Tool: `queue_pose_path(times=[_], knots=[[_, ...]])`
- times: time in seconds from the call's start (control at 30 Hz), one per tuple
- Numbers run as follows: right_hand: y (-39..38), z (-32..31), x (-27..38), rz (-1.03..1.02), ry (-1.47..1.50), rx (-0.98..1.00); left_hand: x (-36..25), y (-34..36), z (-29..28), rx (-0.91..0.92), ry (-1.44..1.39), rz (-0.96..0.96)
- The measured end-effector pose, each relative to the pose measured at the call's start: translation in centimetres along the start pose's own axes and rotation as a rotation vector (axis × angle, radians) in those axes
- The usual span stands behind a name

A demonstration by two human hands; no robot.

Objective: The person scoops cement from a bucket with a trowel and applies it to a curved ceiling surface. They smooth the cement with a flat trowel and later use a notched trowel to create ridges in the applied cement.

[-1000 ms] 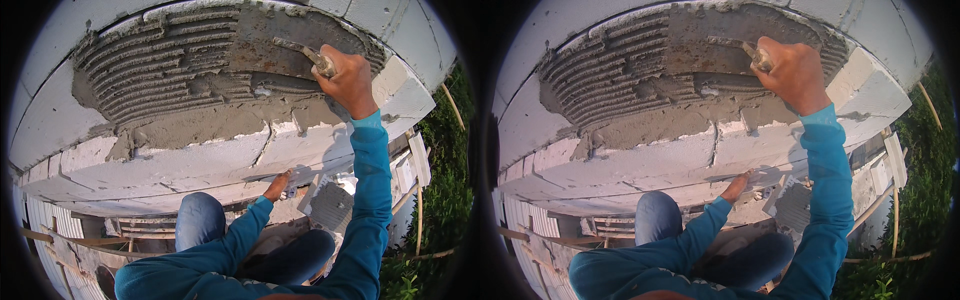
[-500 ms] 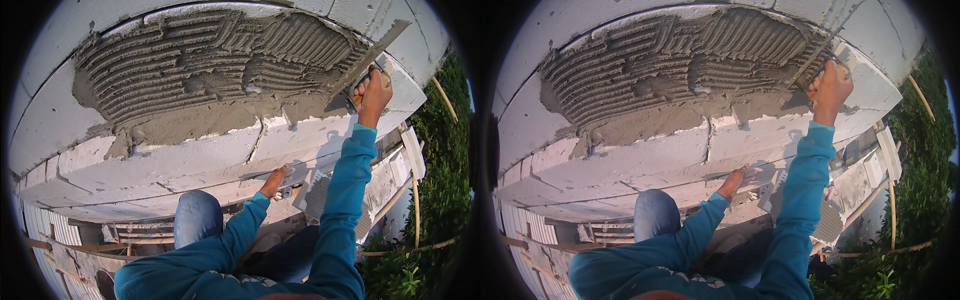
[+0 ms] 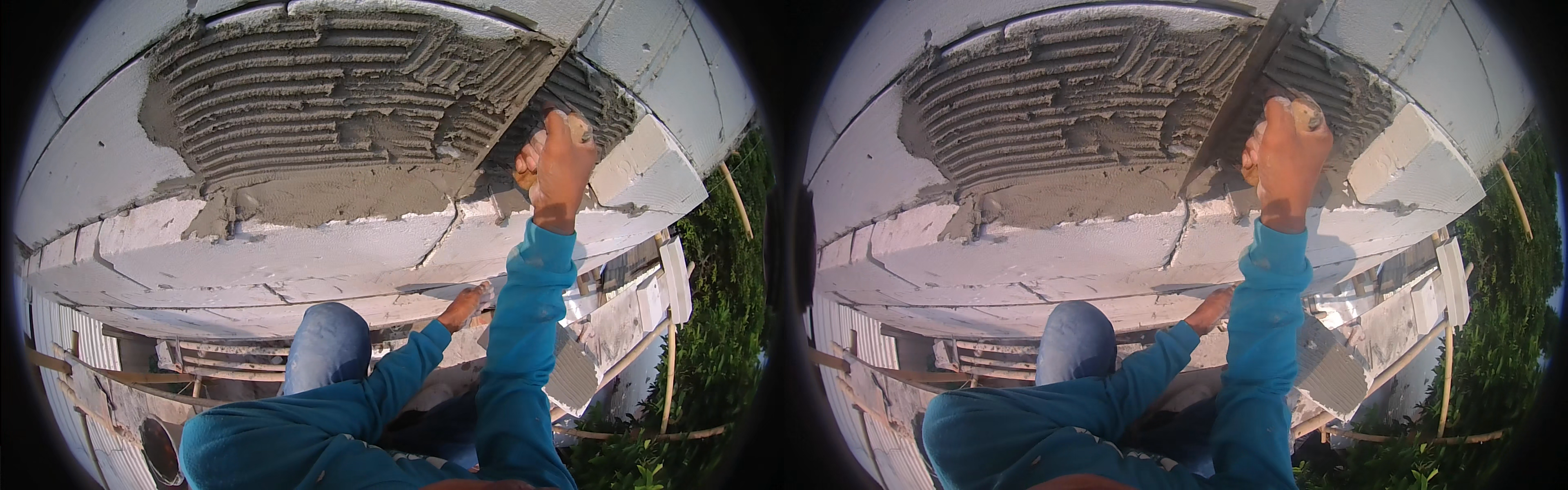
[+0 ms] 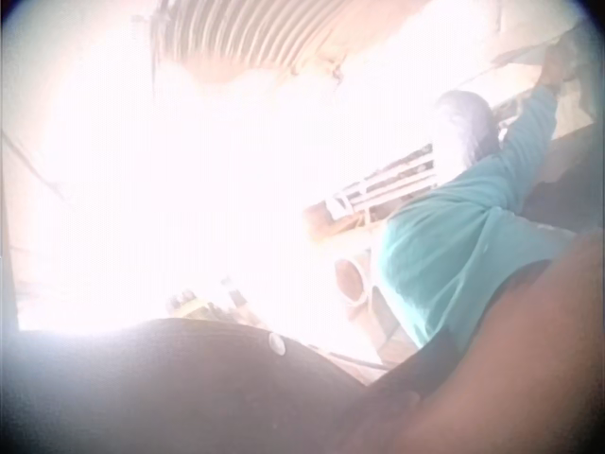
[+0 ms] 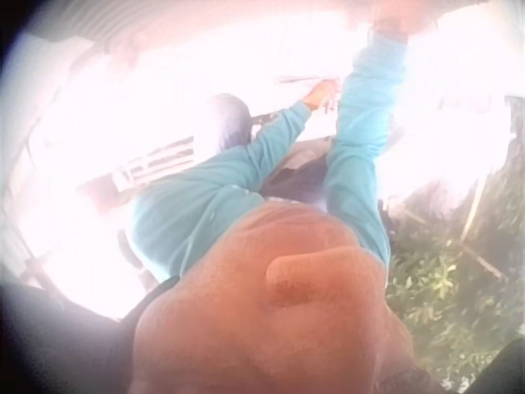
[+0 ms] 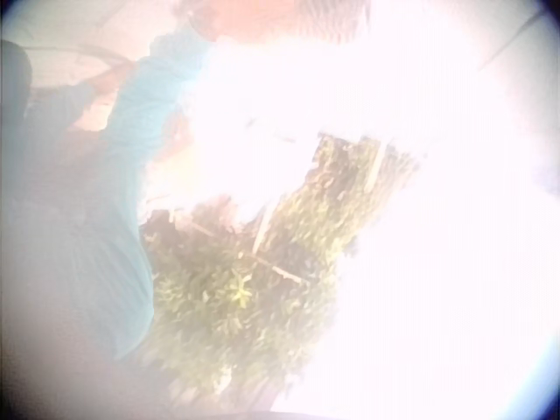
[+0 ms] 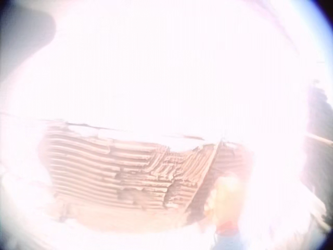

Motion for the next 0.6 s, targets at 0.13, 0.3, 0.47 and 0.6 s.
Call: queue_pose_path(times=[0.13, 0.3, 0.47, 0.6], knots=[[-2.3, 5.4, -0.4, -0.015, -0.042, 0.07, -1.2, -0.2, 0.0, 0.06, 0.004, 0.101], [-4.8, 11.6, -0.1, -0.175, -0.178, 0.148, -1.3, -1.1, -0.5, 0.027, -0.062, 0.047], [-7.2, 16.1, -0.5, -0.338, -0.283, 0.217, -1.7, -2.1, -0.6, 0.014, -0.075, 0.058], [-9.8, 20.8, -0.1, -0.399, -0.244, 0.305, -1.6, -2.8, -1.2, 0.0, -0.093, 0.072]])
Point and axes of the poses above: each hand's wrist, its own y-axis towards the middle knuckle, its own z-axis out of the palm, x = y × z, the point moved 8 cm from there along y, towards the middle knuckle, and after that the axes turned 8 degrees about x, right-handed, at the moved point
